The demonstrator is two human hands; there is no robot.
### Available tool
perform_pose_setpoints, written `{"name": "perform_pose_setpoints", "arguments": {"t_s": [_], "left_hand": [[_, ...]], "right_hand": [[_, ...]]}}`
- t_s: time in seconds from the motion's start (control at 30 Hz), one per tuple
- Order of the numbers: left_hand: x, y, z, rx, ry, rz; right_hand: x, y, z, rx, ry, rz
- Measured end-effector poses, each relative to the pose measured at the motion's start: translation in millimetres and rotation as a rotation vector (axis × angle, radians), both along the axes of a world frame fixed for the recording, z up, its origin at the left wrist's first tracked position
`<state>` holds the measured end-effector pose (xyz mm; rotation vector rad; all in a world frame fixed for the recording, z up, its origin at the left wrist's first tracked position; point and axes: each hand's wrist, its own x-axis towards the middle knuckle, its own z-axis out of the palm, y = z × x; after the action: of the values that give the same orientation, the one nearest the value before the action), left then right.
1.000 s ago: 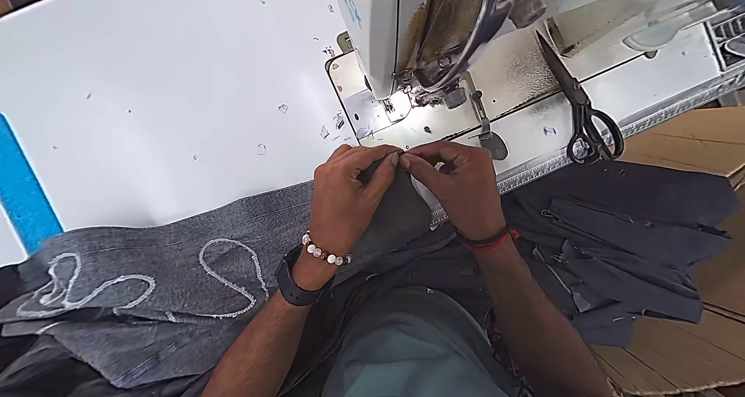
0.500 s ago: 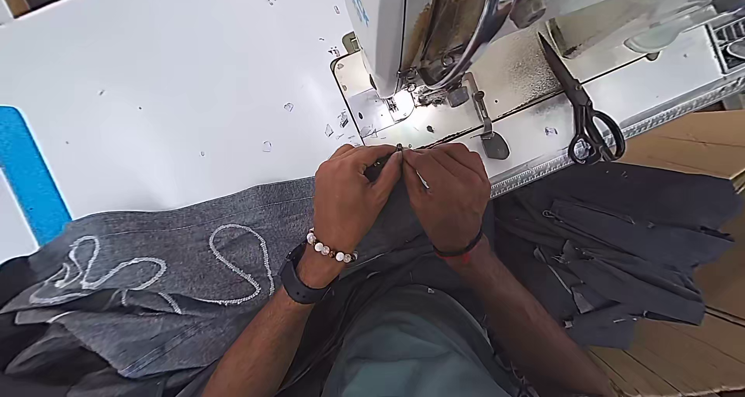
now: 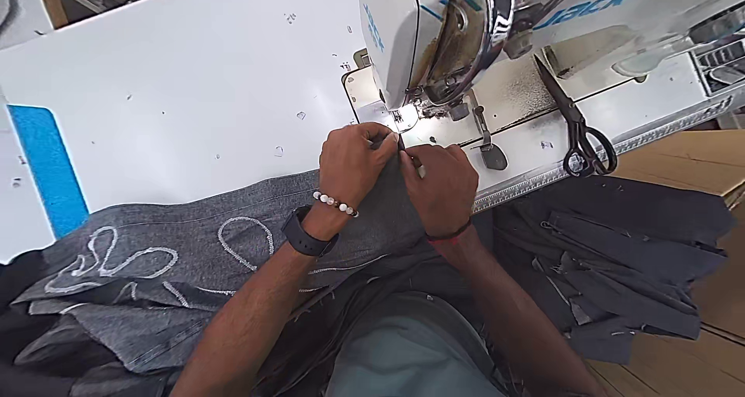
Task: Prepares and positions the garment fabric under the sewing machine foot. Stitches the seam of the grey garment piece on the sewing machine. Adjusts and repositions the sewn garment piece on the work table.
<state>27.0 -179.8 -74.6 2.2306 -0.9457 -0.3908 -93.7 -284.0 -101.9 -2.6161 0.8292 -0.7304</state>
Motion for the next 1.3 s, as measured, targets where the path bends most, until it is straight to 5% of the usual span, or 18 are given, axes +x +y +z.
{"name": "perform_pose_setpoints", "arguments": {"t_s": [0.3, 0.9, 1.07, 1.3], "left_hand": [[3, 3, -19, -0.119, -0.528, -0.286], [37, -2, -36, 0.049, -0.685, -0.367], [36, 1, -33, -0.012, -0.678, -0.436], [35, -2, -32, 0.022, -0.688, -0.377]], "right_hand": [[-1, 6, 2, -0.159, 0.192, 0.081], [13, -15, 3, -0.118, 0.267, 0.089], [-18, -54, 40, 0.229, 0.396, 0.288], [-78, -196, 73, -0.049, 0.337, -0.347]]}}
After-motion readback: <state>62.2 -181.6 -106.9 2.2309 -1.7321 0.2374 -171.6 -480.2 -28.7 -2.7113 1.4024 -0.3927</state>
